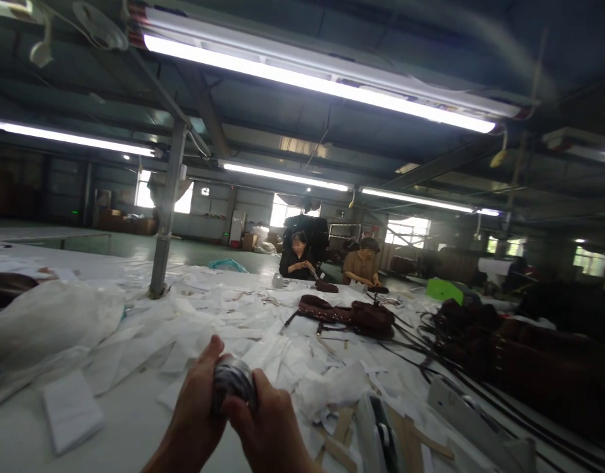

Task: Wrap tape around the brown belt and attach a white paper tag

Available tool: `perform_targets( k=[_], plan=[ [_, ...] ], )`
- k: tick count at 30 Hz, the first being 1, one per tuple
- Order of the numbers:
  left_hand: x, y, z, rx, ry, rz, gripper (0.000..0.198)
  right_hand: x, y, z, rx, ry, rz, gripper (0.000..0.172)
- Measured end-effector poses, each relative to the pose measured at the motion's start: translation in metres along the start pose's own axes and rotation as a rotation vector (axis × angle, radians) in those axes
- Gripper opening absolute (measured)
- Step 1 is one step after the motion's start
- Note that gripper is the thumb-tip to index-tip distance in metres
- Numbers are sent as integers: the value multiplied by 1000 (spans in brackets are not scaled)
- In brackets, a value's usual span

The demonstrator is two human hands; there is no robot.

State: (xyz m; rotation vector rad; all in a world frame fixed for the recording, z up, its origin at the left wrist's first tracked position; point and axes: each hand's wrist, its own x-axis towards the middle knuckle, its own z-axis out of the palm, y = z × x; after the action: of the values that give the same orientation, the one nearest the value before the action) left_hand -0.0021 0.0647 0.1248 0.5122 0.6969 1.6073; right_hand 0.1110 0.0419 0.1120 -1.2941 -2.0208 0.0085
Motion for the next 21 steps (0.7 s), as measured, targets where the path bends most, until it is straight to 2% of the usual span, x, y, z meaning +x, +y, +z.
perform_targets(
  k=[2,3,5,7,8,10,12,15,16,17,19,21],
  plan=[
    [6,-16,-10,-72,56,-42,26,-4,3,12,19,-9,59,28],
    [8,-25,-17,-20,30,-31,26,-6,7,15,-43,-52,58,24],
    [10,-40,-33,241,-123,11,36,-10,19,15,-245,-220,-34,20],
    [7,-46,-43,582,-357,62,43,-14,29,10,-393,-396,-215,19],
    [4,-46,-45,719,-456,95,42,-15,33,7,-413,-457,-301,20],
    [-2,-41,-43,831,-531,165,37,-16,35,4,-353,-489,-371,23],
    [-5,-33,-37,757,-438,175,38,-17,31,5,-227,-399,-302,28],
    [-2,-29,-33,474,-117,26,41,-21,23,13,-57,-240,-90,30],
    [0,-32,-35,367,-48,-35,41,-22,21,17,-19,-214,-41,28],
    [3,-36,-38,268,-12,-89,40,-24,21,20,8,-204,-10,27],
    [6,-47,-47,162,-14,-121,41,-27,25,25,-16,-219,-7,30],
    [7,-58,-55,268,-87,-74,42,-29,34,23,-160,-292,-84,37]
  ],
)
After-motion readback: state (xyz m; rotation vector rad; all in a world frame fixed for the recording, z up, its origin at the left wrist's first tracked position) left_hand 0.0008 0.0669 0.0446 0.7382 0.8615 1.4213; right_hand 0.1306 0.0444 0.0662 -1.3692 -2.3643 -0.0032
